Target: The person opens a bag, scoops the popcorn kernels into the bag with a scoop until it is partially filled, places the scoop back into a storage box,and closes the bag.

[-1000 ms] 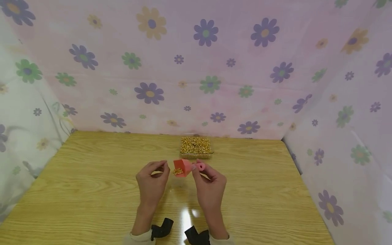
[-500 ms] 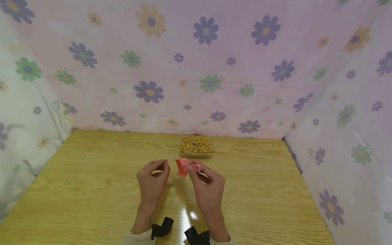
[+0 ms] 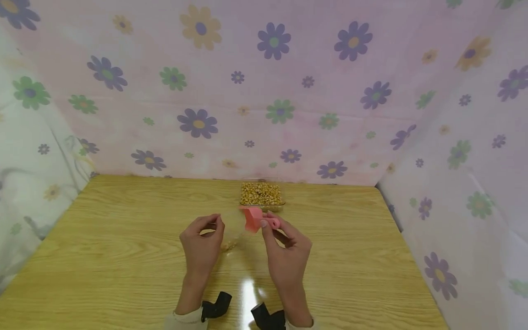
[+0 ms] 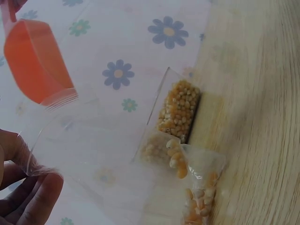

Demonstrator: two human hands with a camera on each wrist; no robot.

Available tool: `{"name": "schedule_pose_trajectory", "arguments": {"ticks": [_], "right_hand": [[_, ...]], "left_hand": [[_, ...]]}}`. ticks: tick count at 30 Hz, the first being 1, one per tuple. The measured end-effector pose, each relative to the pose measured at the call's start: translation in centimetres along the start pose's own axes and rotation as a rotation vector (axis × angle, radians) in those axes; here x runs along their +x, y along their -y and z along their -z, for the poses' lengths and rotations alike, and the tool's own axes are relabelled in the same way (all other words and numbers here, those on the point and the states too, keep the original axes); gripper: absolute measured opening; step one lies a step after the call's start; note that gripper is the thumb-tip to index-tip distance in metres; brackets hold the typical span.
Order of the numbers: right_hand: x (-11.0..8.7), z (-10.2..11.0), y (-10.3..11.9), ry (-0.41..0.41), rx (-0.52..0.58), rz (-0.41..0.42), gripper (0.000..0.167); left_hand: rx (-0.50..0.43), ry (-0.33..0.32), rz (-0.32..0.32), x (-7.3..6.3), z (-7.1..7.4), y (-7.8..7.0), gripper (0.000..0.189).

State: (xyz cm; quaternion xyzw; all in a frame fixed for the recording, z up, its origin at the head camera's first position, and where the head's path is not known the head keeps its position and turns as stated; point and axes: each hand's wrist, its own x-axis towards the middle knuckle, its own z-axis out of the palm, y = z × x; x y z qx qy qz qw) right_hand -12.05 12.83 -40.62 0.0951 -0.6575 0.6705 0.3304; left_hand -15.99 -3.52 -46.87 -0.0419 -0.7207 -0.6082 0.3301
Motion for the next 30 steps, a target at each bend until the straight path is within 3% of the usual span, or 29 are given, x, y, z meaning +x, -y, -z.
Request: {"name": "schedule_pose_trajectory", "arguments": {"ticks": [6,13,17,22,30], "right_hand": [[0.1,0.4,-1.9,-0.093,-0.018,-0.02,0.014],[0.4,1.0,-5.0,-0.247,-0.017,0.026,0.016],[1.1,1.1,-6.4,-0.286,-0.011,0.044,0.016],[3.2,1.4,-7.4,-0.229,-0.049,0.066,0.014],[7.9,0.9,-6.7,0.006,-0.225,0.154,0.015]], "left_hand": [[0.006,-0.01,0.043,-0.1,0.2,0.0,0.014],[0.002,-0.023,0.055,-0.1,0.1,-0.1,0.013],[0.004,-0.03,0.062,0.2,0.2,-0.1,0.013],[0.0,-0.03,0.103,0.2,0.0,-0.3,0.012],[0.007,-0.015,0.136,0.0,0.4,-0.3,0.013]]}}
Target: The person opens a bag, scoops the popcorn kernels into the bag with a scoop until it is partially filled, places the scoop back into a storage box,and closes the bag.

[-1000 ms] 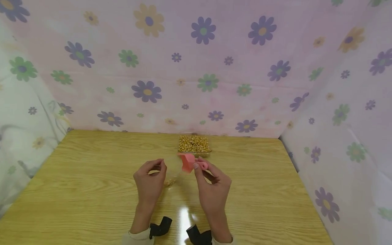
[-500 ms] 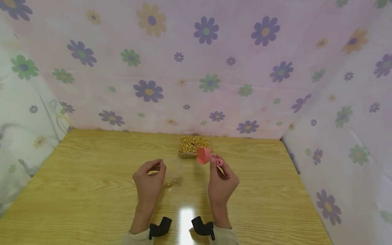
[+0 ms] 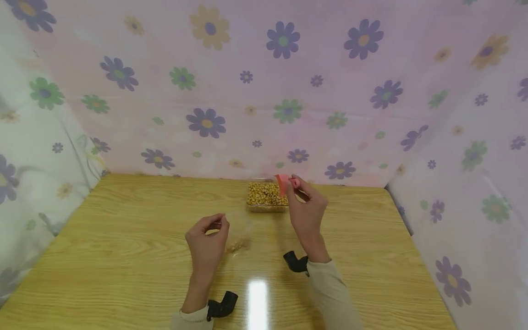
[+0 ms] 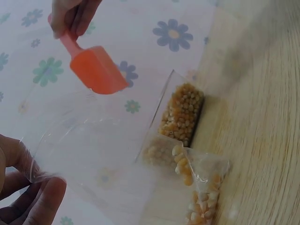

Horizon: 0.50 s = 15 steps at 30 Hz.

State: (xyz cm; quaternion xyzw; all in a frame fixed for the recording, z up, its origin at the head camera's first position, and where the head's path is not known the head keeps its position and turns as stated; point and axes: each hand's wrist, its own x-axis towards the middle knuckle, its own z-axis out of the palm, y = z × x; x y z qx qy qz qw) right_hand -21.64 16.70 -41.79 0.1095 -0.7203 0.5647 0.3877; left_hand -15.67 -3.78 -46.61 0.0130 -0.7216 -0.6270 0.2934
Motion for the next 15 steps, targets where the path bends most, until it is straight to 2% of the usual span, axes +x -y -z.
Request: {"name": "schedule_pose_trajectory", "arguments": {"ticks": [3,8,11,15], "right_hand": [[1.5,-0.4,-0.9,0.067,-0.04,0.004,0.013],[2.5,-0.8,-4.0,0.114,-0.09,-0.069,0.012],[2.5,-0.9,-5.9,0.135,-0.108,-0.184,0.012],[2.3,-1.0,-8.1,0.114,0.003,-0.427,0.02]], "left_hand": [[0.001,-0.005,0.004,0.0,0.0,0.0,0.012],[-0.007,-0.005,0.014,0.0,0.0,0.1,0.013],[-0.022,-0.001,0.012,-0.1,0.0,0.0,0.014],[-0.032,-0.003,-0.014,-0.1,0.0,-0.1,0.014]]}}
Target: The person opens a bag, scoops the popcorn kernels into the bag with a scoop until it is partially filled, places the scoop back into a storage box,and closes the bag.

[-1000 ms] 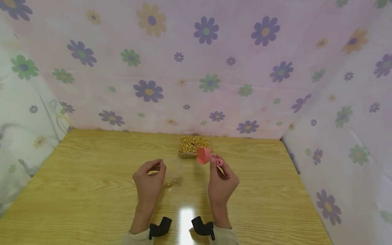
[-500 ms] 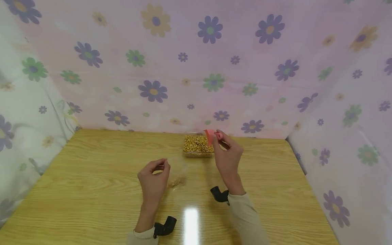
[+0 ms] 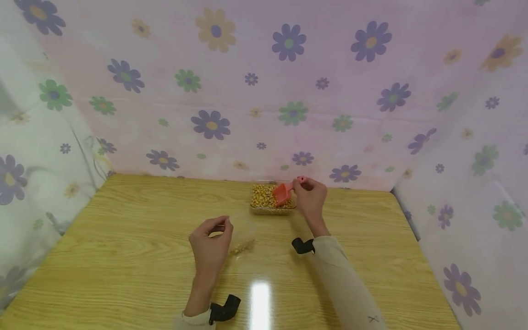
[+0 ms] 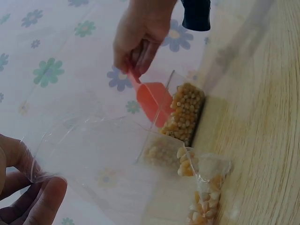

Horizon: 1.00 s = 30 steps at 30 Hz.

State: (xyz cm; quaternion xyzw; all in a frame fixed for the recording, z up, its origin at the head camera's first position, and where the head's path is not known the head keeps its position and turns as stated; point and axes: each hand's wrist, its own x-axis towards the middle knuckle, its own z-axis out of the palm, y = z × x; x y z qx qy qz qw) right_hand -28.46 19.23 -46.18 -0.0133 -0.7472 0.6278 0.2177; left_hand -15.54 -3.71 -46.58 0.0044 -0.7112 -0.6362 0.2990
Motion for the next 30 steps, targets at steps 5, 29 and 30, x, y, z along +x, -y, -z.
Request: {"name": "schedule_pose_trajectory", "arguments": {"ticks": [5,29,30], "right_hand": [[0.6,0.1,-1.5,-0.046,0.203,-0.257,0.03],[0.7,1.5,-3.2,0.0,0.404,-0.608,0.023],[0.7,1.6,-3.2,-0.004,0.427,-0.615,0.021]], "left_hand": [[-0.001,-0.002,-0.019,-0.1,-0.1,0.0,0.013],[0.016,-0.003,-0.006,0.1,0.2,-0.2,0.013],[0.017,-0.002,-0.011,0.1,0.1,-0.1,0.013]]}}
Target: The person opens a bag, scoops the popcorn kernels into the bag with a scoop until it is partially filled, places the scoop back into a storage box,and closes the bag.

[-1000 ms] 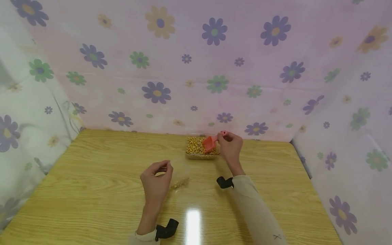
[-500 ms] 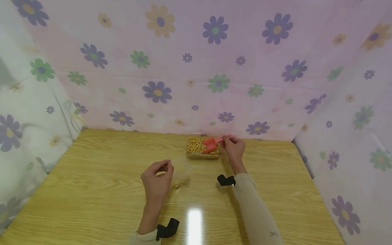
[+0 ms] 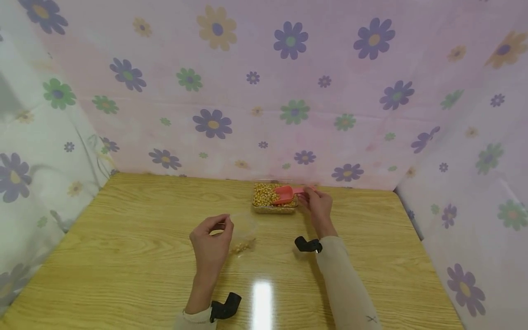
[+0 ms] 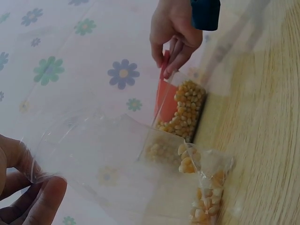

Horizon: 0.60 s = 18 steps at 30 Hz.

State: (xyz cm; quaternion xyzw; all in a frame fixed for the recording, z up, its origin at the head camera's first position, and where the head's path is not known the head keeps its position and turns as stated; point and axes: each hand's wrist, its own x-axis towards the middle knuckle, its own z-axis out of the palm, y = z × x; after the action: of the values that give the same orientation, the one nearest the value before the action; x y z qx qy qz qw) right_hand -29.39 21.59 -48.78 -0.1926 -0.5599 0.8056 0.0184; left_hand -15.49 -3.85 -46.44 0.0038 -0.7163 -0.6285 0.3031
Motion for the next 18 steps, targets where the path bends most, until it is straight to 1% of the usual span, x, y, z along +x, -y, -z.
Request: {"name": "schedule_pose_trajectory", "arguments": {"ticks": [3,8,12,18], "right_hand": [[-0.05,0.13,0.18,0.004,0.071,-0.038,0.017],[-0.24,0.43,0.41,0.035,0.161,-0.117,0.016],[-0.33,0.69,0.46,0.05,0.2,-0.15,0.022],[-0.61,0.72,0.35,0.079,0.225,-0.167,0.033]], "left_hand": [[-0.005,0.001,-0.006,0.13,-0.04,0.06,0.013],[-0.014,0.008,0.001,0.21,0.0,-0.27,0.014],[-0.014,0.014,0.011,0.15,-0.02,-0.46,0.014],[-0.005,0.01,0.008,0.25,-0.13,-0.21,0.014]]}}
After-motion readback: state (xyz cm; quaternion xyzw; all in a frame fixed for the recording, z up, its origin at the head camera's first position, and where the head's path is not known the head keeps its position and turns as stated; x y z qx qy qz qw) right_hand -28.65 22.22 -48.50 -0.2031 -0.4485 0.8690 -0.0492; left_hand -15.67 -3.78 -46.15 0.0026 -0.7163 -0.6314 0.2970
